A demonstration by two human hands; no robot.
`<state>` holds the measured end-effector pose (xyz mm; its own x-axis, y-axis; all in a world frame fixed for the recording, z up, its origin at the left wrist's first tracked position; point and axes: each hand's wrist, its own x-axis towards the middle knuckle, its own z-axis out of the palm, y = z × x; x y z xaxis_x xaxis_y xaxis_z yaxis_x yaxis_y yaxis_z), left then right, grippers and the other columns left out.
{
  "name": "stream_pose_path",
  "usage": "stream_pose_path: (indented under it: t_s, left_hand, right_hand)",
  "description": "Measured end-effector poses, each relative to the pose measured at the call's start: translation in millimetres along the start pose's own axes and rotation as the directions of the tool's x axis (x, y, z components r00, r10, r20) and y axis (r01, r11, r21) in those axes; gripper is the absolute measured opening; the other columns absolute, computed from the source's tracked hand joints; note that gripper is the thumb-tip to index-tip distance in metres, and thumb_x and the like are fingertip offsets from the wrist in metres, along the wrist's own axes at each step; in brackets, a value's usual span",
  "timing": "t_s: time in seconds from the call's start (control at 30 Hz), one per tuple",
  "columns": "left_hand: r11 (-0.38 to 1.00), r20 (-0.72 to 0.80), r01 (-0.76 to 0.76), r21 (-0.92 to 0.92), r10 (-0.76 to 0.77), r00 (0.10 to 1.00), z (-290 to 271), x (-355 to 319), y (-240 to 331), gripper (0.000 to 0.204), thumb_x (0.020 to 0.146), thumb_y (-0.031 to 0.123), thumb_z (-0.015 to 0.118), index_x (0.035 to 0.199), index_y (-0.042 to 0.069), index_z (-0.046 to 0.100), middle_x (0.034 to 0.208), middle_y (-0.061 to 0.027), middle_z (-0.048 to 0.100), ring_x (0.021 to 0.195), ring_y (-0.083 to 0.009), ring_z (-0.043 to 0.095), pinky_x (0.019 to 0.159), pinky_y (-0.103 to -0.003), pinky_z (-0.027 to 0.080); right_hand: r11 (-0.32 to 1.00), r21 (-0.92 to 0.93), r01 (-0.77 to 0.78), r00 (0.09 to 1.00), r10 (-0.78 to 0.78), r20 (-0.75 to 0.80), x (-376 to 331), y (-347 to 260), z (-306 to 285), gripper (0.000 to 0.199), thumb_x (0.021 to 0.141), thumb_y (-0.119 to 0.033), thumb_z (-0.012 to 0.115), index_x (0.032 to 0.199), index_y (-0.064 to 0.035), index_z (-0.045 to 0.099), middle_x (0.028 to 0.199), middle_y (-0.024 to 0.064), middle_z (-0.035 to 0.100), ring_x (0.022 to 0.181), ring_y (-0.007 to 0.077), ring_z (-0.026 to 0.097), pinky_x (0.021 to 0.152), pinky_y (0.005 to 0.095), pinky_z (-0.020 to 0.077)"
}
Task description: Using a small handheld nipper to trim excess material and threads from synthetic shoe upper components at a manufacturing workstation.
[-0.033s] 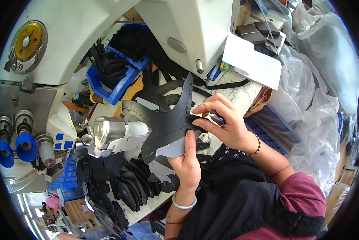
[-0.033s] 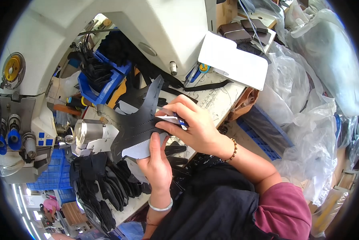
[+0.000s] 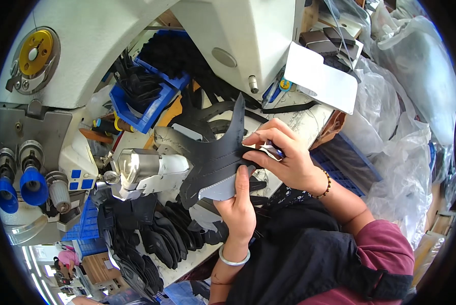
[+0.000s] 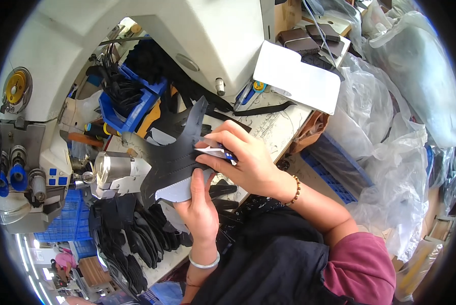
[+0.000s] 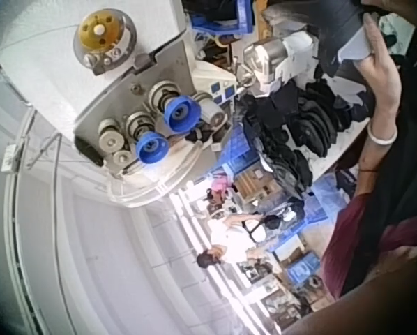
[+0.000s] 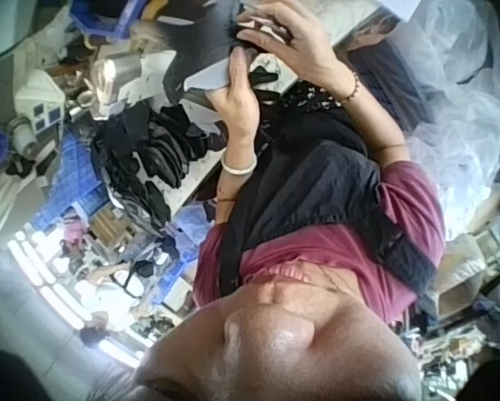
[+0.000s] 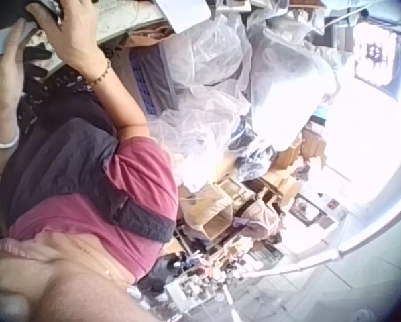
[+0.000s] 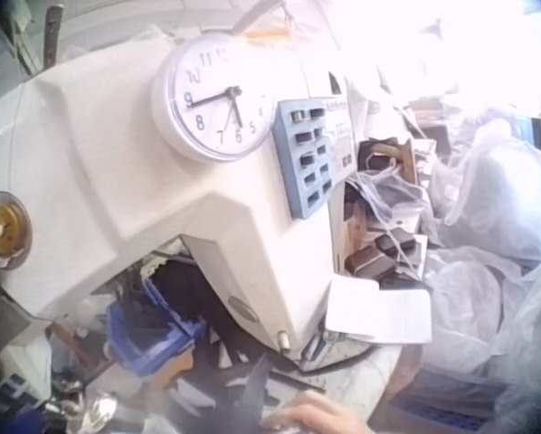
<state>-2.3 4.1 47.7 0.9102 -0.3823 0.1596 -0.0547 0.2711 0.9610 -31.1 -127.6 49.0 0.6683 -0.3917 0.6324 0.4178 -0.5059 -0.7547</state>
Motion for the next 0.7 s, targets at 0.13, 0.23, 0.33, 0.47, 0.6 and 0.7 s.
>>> stream_pose_path:
  t_s: [0.13,0.23,0.33,0.47,0.6,0.7]
  left_hand:
    - [0.982,0.038,-0.076,0.174,0.07,0.997,-2,0,-2,0.03,0.089,-0.001,0.047,0.119,-0.002,0.044,0.113,-0.0115,0.053,0.1,-0.0182,0.055,0.085,-0.034,0.05]
    - [0.985,0.025,-0.06,0.162,0.057,0.998,-7,3,-3,0.03,0.089,0.0,0.049,0.118,-0.002,0.046,0.111,-0.0109,0.054,0.097,-0.017,0.056,0.082,-0.034,0.051]
    - [0.992,-0.046,0.029,-0.124,-0.035,0.998,0,0,5,0.029,0.088,0.002,0.051,0.116,-0.001,0.047,0.109,-0.0103,0.055,0.094,-0.0158,0.056,0.078,-0.033,0.051]
    - [0.982,-0.033,0.064,-0.176,-0.071,0.997,-4,2,3,0.029,0.087,0.003,0.053,0.116,-0.001,0.048,0.108,-0.0096,0.055,0.092,-0.0154,0.056,0.078,-0.032,0.05]
    - [0.992,-0.031,0.055,-0.11,-0.058,0.998,-2,2,3,0.031,0.086,0.002,0.052,0.116,-0.002,0.047,0.111,-0.0104,0.054,0.098,-0.0168,0.054,0.084,-0.032,0.047]
    - [0.995,-0.024,0.031,-0.095,-0.033,0.999,-1,2,3,0.031,0.086,0.001,0.052,0.117,-0.002,0.047,0.113,-0.0111,0.053,0.101,-0.0173,0.053,0.085,-0.032,0.045]
  right_hand:
    - [0.994,-0.071,0.088,0.995,-0.085,0.052,3,7,3,0.022,0.075,-0.009,0.068,0.092,-0.0035,0.056,0.081,0.0072,0.052,0.063,0.0219,0.055,0.054,0.0315,0.0445]
    - [0.988,-0.152,0.002,0.994,0.014,0.108,5,-3,4,0.015,0.08,-0.005,0.061,0.091,-0.0027,0.053,0.082,0.0088,0.052,0.064,0.0224,0.054,0.058,0.0308,0.0444]
    - [0.998,0.048,-0.05,0.995,0.054,-0.087,1,8,7,0.01,0.084,-0.002,0.055,0.092,-0.0011,0.05,0.083,0.0095,0.051,0.068,0.0208,0.054,0.063,0.0294,0.0439]
    - [0.986,0.147,-0.081,0.994,0.091,-0.062,-1,12,-3,0.007,0.083,0.001,0.055,0.09,-0.0001,0.055,0.077,0.0072,0.051,0.069,0.0158,0.054,0.061,0.0257,0.0428]
    - [0.997,0.037,-0.065,0.997,0.066,-0.041,3,0,6,0.024,0.073,-0.009,0.071,0.09,-0.0009,0.057,0.077,0.0084,0.053,0.066,0.0188,0.056,0.058,0.0276,0.0438]
    - [0.994,-0.025,-0.109,0.994,0.108,-0.023,1,5,9,0.024,0.074,-0.015,0.071,0.088,-0.0009,0.057,0.077,0.0091,0.052,0.066,0.0215,0.055,0.057,0.0297,0.0443]
